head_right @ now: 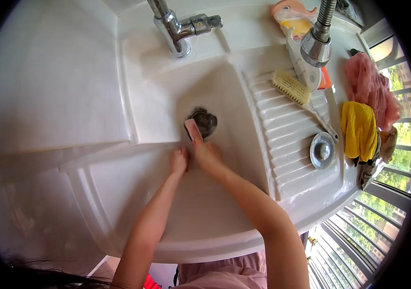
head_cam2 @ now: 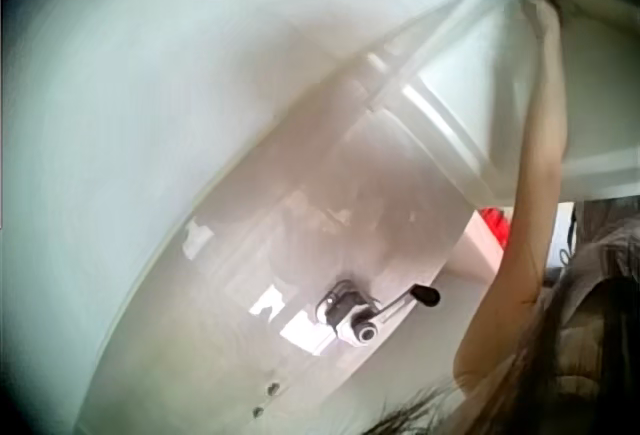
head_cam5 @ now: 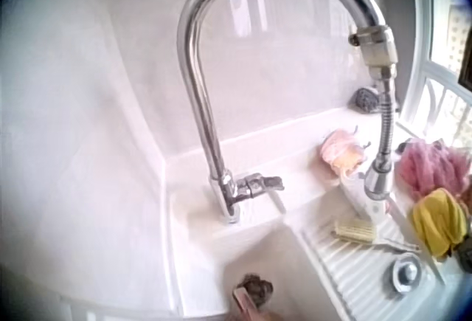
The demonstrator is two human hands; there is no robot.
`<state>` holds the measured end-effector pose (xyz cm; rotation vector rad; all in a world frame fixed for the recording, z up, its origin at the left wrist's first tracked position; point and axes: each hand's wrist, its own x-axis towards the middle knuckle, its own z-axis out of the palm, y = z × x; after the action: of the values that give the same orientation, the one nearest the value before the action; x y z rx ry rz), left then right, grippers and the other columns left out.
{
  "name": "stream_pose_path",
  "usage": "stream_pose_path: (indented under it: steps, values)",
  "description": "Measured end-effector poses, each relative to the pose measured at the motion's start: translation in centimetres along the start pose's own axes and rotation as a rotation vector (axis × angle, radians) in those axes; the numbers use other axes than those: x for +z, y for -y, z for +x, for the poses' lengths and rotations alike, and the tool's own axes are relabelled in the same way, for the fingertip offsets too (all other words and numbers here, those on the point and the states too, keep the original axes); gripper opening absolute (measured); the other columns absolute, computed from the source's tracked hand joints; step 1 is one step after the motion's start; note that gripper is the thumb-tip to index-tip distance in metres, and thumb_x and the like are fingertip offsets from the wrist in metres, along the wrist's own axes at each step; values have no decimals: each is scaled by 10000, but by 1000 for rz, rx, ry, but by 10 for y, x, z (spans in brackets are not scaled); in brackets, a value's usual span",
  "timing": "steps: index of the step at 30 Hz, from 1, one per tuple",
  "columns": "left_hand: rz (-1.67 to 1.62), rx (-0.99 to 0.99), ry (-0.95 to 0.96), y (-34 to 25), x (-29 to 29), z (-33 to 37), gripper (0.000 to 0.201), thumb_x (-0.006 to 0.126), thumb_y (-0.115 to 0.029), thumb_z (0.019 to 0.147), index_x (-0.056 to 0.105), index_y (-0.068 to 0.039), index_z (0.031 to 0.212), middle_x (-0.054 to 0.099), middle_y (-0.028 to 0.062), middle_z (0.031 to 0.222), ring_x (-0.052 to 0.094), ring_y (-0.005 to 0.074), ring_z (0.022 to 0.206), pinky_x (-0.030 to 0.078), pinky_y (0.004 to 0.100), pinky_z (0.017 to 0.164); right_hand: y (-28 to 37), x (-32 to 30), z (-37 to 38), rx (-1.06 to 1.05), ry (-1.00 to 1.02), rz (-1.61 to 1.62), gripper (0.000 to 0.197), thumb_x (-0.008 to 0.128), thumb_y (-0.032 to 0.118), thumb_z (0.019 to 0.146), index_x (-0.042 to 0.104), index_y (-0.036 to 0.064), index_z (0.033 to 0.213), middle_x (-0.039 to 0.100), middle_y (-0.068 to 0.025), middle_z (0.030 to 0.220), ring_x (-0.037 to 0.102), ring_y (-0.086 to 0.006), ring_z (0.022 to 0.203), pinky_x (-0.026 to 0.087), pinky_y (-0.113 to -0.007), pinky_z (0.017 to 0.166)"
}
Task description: The person scrubs the basin and drain area of a white sink using a pink brush, then wipes the faucet with a cloth.
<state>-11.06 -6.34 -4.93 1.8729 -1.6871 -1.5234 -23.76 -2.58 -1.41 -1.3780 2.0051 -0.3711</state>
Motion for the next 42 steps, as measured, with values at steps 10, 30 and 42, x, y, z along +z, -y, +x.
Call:
stream_pose_path:
  steps: [10,30,42]
  values:
    - [-112,-138,-101,19,21,6,557,337,-358,922,631,34,657,600,224,613,620,350,601,460,451,611,13,-12,0,46,76,28,572,390,310,963,99,353,1453,603,-223,693,587,-408,622,442,-516,601]
    - [200,7,-85,36,-25,-5,468,392,-279,918,628,50,683,582,236,593,615,397,613,464,490,630,25,8,2,47,269,65,785,417,65,886,-40,333,1466,596,-298,1015,631,-360,754,495,-446,665]
    - [273,-31,122,-17,-32,-22,462,417,-284,884,619,-40,548,569,133,489,603,297,493,499,410,584,12,-53,17,215,-36,-315,838,484,45,829,-27,168,1482,416,-179,1378,651,-338,705,525,-436,619]
